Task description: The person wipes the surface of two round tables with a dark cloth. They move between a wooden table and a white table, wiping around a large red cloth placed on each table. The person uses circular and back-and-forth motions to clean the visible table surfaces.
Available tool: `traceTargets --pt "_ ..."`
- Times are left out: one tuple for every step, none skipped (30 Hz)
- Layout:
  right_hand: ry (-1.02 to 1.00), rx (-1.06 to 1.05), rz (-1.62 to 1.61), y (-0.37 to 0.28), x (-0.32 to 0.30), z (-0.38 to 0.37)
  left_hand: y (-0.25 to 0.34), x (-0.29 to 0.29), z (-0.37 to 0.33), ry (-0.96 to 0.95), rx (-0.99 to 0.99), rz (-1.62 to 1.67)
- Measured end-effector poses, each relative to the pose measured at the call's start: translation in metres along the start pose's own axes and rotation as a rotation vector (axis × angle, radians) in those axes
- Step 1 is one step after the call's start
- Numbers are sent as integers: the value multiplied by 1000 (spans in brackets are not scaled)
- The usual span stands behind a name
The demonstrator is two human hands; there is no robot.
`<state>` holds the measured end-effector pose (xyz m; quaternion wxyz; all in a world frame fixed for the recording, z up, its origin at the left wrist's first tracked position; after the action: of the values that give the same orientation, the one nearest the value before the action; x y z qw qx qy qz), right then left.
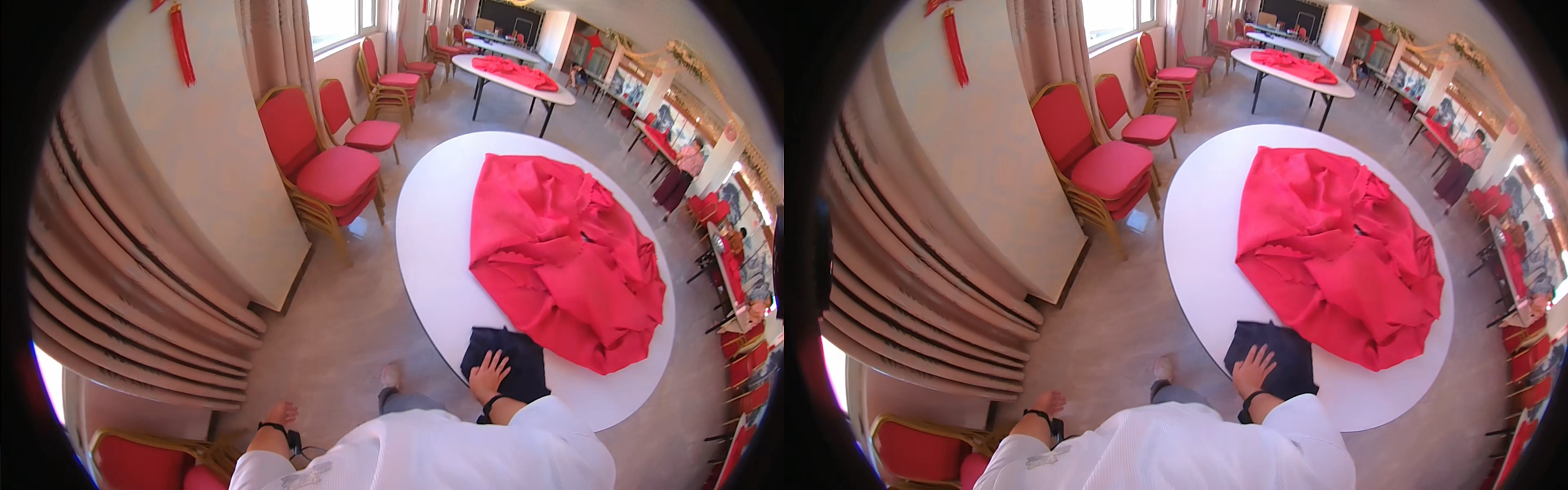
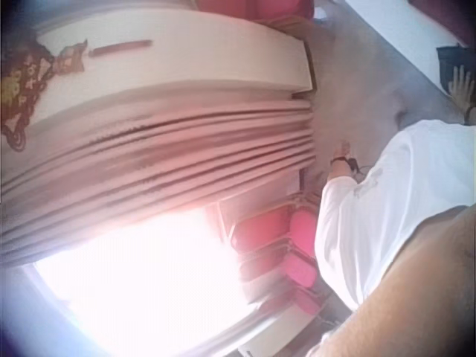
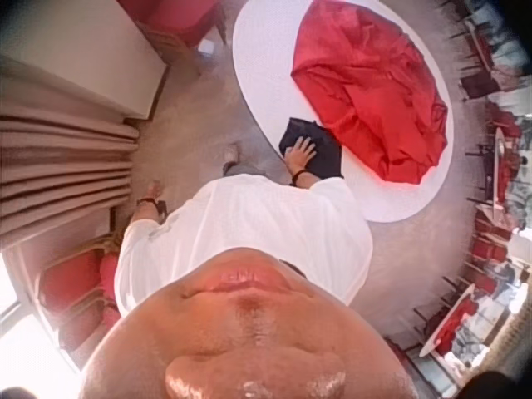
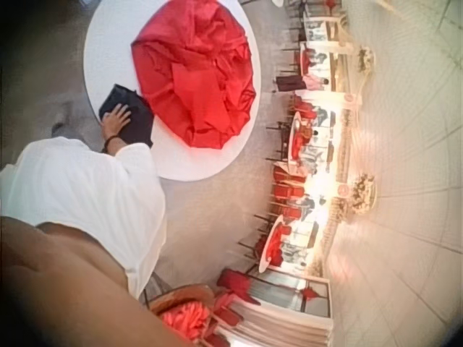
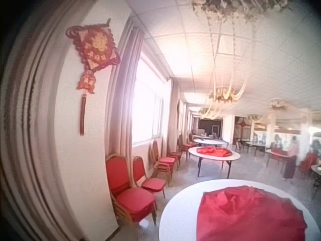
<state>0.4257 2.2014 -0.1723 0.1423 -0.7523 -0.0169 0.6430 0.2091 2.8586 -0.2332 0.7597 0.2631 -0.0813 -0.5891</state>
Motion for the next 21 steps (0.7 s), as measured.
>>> traceTargets --pt "22 -11 -11 -11 8 -19 23 -6 -4 10 9 -48" --pt "43 -15 -19 -23 15 -33 45 -9 -8 16 3 -82" --pt "29 -12 -26 -37 21 -50 69 -10 -10 26 -1 -112" --pt "19 -11 -29 -52 25 -68 89 -13 -13 16 11 -113" --pt "5 -12 -28 -66 30 -86 104 -13 -15 4 17 -111" --pt "1 -13 -35 -79 32 -104 124 -12 -20 -15 21 -115" --pt "23 -40 -54 -93 38 -121 140 -17 -26 -3 10 -158" --pt "22 -68 -68 -108 44 -139 162 -18 -33 8 -1 -202" --pt "17 -119 -81 -131 48 -154 175 -30 -42 42 -3 -146" --pt "7 -173 -120 -151 52 -169 187 -43 -48 74 -1 -89" --pt "-5 -197 -141 -158 54 -189 220 -29 -56 81 22 -69" --pt "-37 -193 -142 -162 59 -207 254 -6 -61 81 45 -44" --pt "-67 -167 -125 -166 62 -222 286 16 -64 39 51 -83" --pt "-90 -132 -114 -172 65 -236 327 38 -66 -3 65 -131" --pt "-101 -110 -111 -183 68 -247 352 47 -68 -33 80 -177" --pt "-103 -96 -122 -195 70 -256 365 44 -74 -30 80 -198" --pt "-64 -117 -121 -205 69 -262 383 41 -81 -32 82 -223" --pt "-74 -133 -143 -213 70 -264 405 37 -94 -34 80 -259" --pt "-67 -136 -153 -215 70 -269 423 43 -109 -26 66 -250" --pt "-59 -137 -163 -218 70 -271 437 46 -120 -48 63 -288" --pt "-40 -122 -149 -215 69 -274 460 63 -131 -91 67 -339"
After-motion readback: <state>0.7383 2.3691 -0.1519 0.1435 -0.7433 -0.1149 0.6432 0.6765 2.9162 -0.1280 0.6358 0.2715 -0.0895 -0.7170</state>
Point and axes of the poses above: each hand's wrist, its own z-axis away from the middle knuckle, its own x-axis out of the palm, y = z × x, the point moved 3 cm from there along -z, towards the middle knuckle, and after that the axes turned 8 degrees about -z, right-handed, at the moved point
